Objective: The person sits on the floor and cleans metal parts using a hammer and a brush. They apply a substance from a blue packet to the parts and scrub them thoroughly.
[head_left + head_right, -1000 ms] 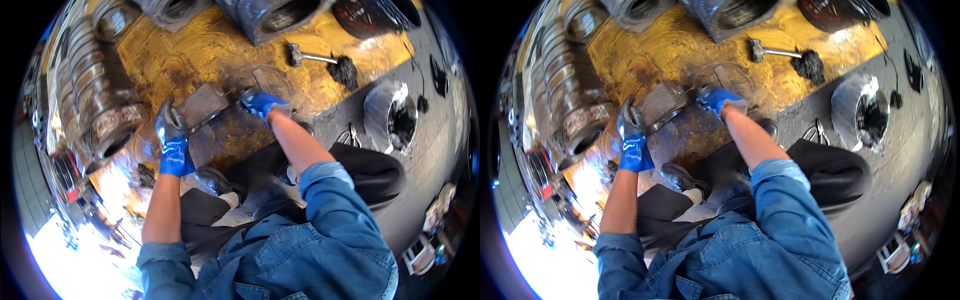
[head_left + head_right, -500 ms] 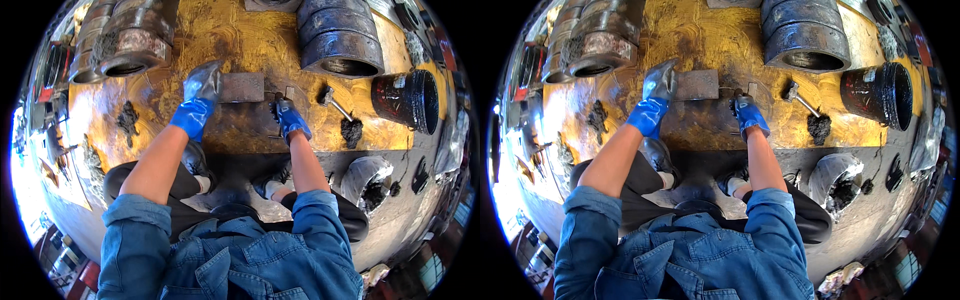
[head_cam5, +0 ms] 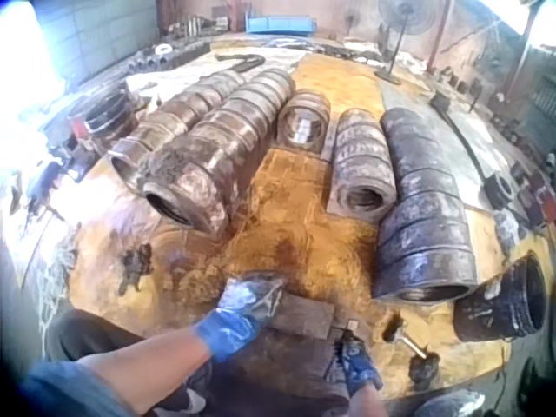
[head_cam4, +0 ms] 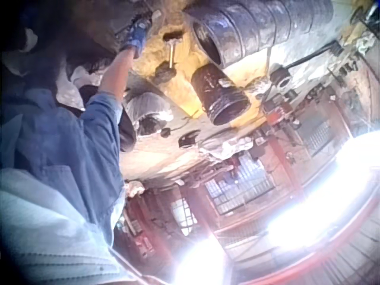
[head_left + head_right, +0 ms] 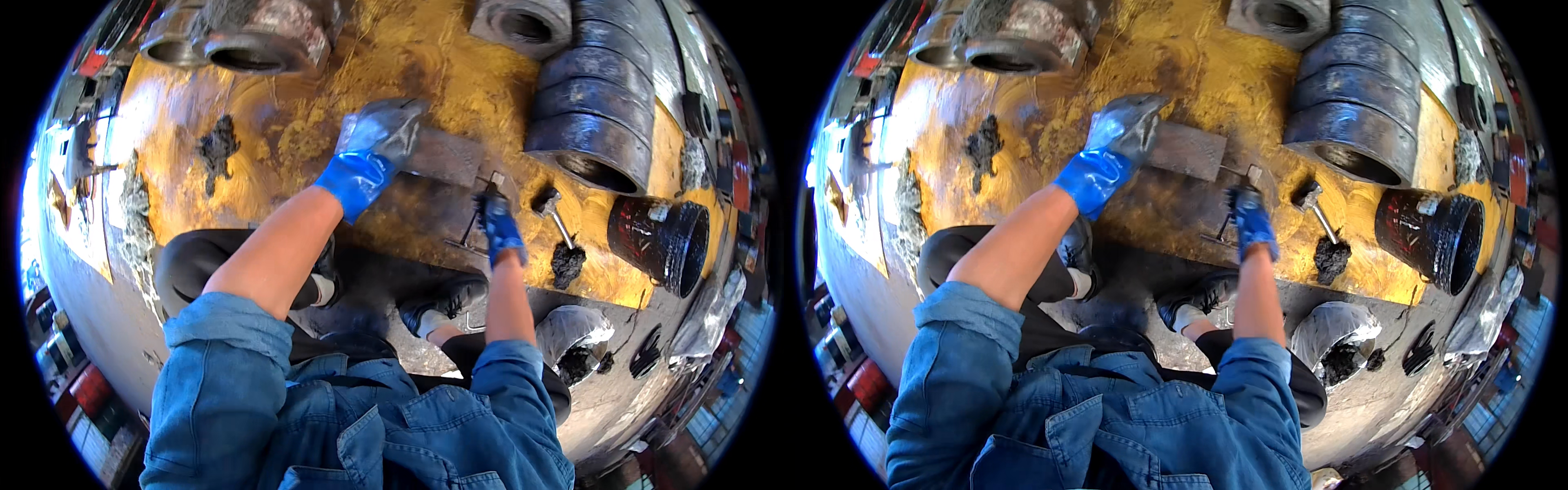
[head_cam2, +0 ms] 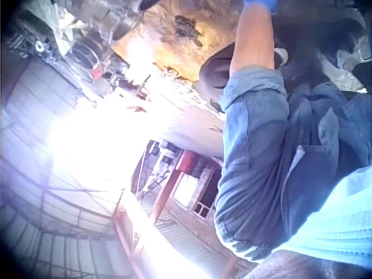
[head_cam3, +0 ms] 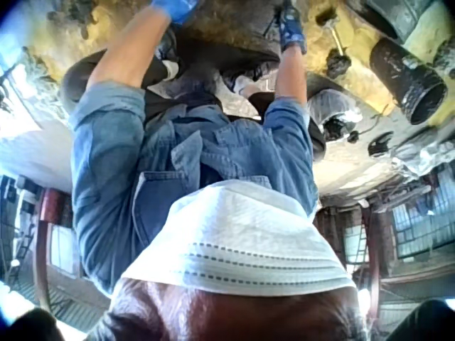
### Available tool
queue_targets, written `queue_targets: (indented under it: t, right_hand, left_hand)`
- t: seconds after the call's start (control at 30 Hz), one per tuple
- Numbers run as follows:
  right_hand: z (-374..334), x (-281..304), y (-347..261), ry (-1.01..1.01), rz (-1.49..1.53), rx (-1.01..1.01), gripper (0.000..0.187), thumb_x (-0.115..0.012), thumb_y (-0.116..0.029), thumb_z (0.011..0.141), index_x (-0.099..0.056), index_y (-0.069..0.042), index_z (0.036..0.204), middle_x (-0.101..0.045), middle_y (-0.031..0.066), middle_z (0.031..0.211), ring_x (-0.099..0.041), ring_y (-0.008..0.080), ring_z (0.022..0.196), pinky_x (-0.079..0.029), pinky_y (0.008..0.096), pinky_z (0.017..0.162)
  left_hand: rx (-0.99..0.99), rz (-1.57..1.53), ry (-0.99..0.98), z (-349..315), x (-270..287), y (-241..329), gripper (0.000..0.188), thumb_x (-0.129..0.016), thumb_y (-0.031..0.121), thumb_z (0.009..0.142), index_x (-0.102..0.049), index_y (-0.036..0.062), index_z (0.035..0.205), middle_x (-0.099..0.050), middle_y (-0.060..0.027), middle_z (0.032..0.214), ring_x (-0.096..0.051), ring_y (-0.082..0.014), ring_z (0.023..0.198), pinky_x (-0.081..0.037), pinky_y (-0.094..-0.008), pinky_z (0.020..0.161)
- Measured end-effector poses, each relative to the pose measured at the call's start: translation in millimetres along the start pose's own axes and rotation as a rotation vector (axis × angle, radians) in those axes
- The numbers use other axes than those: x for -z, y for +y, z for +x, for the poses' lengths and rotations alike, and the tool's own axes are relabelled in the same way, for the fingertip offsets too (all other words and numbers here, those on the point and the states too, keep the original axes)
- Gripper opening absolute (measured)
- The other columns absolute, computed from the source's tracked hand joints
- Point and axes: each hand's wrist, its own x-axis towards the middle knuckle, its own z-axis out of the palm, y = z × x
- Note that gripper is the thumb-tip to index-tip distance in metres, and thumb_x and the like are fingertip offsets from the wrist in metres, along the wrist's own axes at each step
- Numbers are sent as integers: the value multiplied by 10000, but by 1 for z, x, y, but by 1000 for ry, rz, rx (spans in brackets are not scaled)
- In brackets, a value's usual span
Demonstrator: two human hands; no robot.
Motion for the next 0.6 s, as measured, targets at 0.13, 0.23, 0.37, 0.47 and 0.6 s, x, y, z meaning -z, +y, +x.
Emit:
queue_targets:
  t: [0.13,0.23,0.37,0.47,0.6]
  right_hand:
    - [-4,16,-11,24,49,-190,302,-517,-406,998,-681,-196,854,-554,-4,617,-465,145,480,-360,347,438]
    - [-23,-44,-9,-61,187,-15,390,-481,-485,1063,-707,-170,1020,-672,-9,814,-556,136,650,-434,287,562]
    - [-35,-47,-31,-56,22,-14,374,-510,-494,1045,-696,-172,1018,-674,-3,776,-550,130,598,-419,300,522]
    - [-7,32,-16,-21,100,-207,519,-494,-626,1015,-687,-165,875,-538,-31,630,-450,142,483,-356,330,457]
    - [-39,-49,-22,-56,210,9,411,-483,-479,1064,-707,-140,1123,-655,-21,840,-549,115,698,-444,291,627]
  left_hand:
    - [31,-89,12,-12,-2,-10,348,-599,102,948,-682,97,1286,-712,-155,1165,-681,-311,1053,-560,-377,928]
    - [-27,-78,64,-6,1,-2,345,-598,110,947,-684,96,1281,-709,-167,1182,-676,-337,1070,-559,-415,946]
    - [-91,27,58,-7,7,-6,352,-615,136,938,-680,105,1283,-705,-176,1215,-664,-377,1096,-551,-463,954]
    - [-78,-12,51,0,8,5,357,-616,131,931,-681,114,1281,-705,-178,1216,-661,-381,1101,-552,-460,953]
    - [-101,-3,79,-5,3,-6,360,-611,137,932,-682,119,1285,-714,-166,1202,-661,-371,1108,-542,-459,973]
